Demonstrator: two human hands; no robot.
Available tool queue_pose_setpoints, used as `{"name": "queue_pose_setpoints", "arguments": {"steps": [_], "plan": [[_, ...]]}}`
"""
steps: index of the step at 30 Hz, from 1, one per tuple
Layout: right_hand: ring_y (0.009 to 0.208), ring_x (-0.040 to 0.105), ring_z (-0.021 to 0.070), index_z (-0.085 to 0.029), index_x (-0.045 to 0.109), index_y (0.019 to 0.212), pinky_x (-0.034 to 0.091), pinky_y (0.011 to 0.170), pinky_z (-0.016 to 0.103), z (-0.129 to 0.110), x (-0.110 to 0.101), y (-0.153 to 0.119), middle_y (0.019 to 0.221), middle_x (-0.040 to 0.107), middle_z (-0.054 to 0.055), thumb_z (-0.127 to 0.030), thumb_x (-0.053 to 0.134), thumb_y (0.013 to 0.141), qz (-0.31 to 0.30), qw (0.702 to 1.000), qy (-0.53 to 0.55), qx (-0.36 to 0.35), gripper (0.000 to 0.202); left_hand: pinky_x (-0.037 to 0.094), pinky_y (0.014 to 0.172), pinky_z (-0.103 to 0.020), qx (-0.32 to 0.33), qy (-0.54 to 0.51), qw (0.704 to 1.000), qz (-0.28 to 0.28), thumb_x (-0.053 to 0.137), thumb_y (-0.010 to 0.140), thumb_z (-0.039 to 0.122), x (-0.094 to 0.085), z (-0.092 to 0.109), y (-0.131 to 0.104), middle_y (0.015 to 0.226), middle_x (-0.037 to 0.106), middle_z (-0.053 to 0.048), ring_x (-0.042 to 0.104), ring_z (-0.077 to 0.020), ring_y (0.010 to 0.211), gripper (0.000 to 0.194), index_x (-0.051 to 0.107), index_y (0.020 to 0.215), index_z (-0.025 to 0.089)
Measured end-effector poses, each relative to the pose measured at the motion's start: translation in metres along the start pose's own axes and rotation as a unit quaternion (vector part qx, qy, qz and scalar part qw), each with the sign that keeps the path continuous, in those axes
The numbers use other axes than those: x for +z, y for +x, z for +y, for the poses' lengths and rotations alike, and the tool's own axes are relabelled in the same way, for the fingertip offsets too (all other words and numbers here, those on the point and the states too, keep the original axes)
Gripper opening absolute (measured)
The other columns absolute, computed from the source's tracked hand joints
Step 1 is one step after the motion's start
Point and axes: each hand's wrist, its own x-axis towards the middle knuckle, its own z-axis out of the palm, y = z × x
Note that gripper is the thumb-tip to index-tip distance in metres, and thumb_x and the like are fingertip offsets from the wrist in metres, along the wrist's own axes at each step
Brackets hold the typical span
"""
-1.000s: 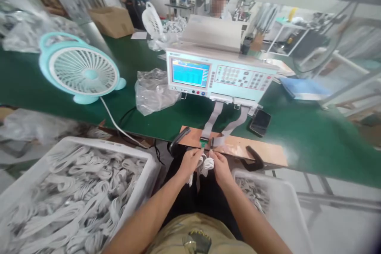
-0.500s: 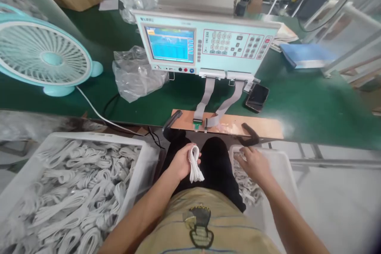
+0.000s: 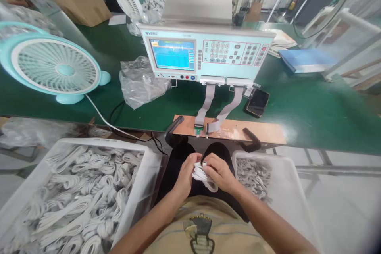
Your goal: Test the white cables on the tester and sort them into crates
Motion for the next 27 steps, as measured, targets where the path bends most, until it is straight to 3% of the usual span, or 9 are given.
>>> {"name": "queue_pose_setpoints", "arguments": {"steps": [4,8,11,15,18,24,27], "plan": [[0.059,0.045,0.0111,-0.018,0.057,0.072,0.036,0.058,0.023,0.008,0.005,0.013,0.063,0.048,-0.001,-0.032,0.045,0.086,0.024,0.998,0.023,0.054,0.023,0.038,0.056,-0.019,0.065,0.117,0.989,-0.064,0.062,0.072,0.037,-0.011,0.02,0.004,0.066,0.055,0.001,0.048,-0.0101,0.059,0.021,0.06,0.075,0.016],[0.057,0.044,0.0116,-0.018,0.059,0.071,0.035,0.055,0.023,0.021,0.012,0.027,0.061,0.049,-0.002,-0.038,0.048,0.083,0.13,0.981,0.078,0.123,0.026,0.037,0.055,-0.019,0.129,0.235,0.959,-0.088,0.067,0.066,0.029,-0.009,0.038,0.021,0.062,0.053,0.001,0.046,-0.0103,0.058,0.016,0.059,0.066,0.015],[0.056,0.044,0.0116,-0.018,0.061,0.073,0.036,0.054,0.023,0.031,0.014,0.036,0.06,0.051,-0.002,-0.041,0.052,0.078,0.167,0.962,0.126,0.173,0.026,0.038,0.054,-0.02,0.136,0.254,0.952,-0.102,0.067,0.066,0.028,-0.004,0.039,0.031,0.06,0.053,0.001,0.047,-0.0104,0.057,0.015,0.06,0.064,0.015],[0.055,0.045,0.0113,-0.017,0.062,0.072,0.037,0.053,0.023,0.037,0.012,0.042,0.058,0.052,-0.002,-0.042,0.055,0.075,0.191,0.952,0.14,0.195,0.026,0.039,0.047,-0.019,0.002,0.139,0.98,-0.142,0.063,0.07,0.034,-0.001,0.033,0.038,0.06,0.053,0.001,0.046,-0.0088,0.05,0.02,0.061,0.074,0.014],[0.052,0.045,0.0111,-0.017,0.063,0.071,0.036,0.051,0.023,0.038,0.011,0.045,0.055,0.052,-0.003,-0.042,0.057,0.073,0.2,0.945,0.149,0.21,0.026,0.042,0.044,-0.019,-0.081,0.013,0.983,-0.163,0.064,0.071,0.035,-0.003,0.03,0.041,0.059,0.051,0.001,0.044,-0.007,0.047,0.023,0.061,0.077,0.014],[0.051,0.046,0.0109,-0.017,0.062,0.069,0.037,0.05,0.023,0.04,0.011,0.045,0.055,0.053,-0.003,-0.043,0.06,0.071,0.203,0.935,0.18,0.23,0.026,0.052,0.056,-0.022,-0.14,-0.109,0.97,-0.166,0.062,0.071,0.021,-0.017,0.026,0.042,0.066,0.057,-0.004,0.055,-0.0097,0.058,0.014,0.063,0.08,0.011],[0.05,0.046,0.011,-0.017,0.062,0.069,0.037,0.049,0.023,0.038,0.01,0.046,0.055,0.053,-0.003,-0.043,0.061,0.07,0.206,0.929,0.198,0.234,0.026,0.053,0.064,-0.025,-0.13,-0.134,0.963,-0.194,0.061,0.065,0.012,-0.022,0.025,0.041,0.071,0.06,-0.006,0.058,-0.012,0.065,0.023,0.064,0.088,0.01]]}}
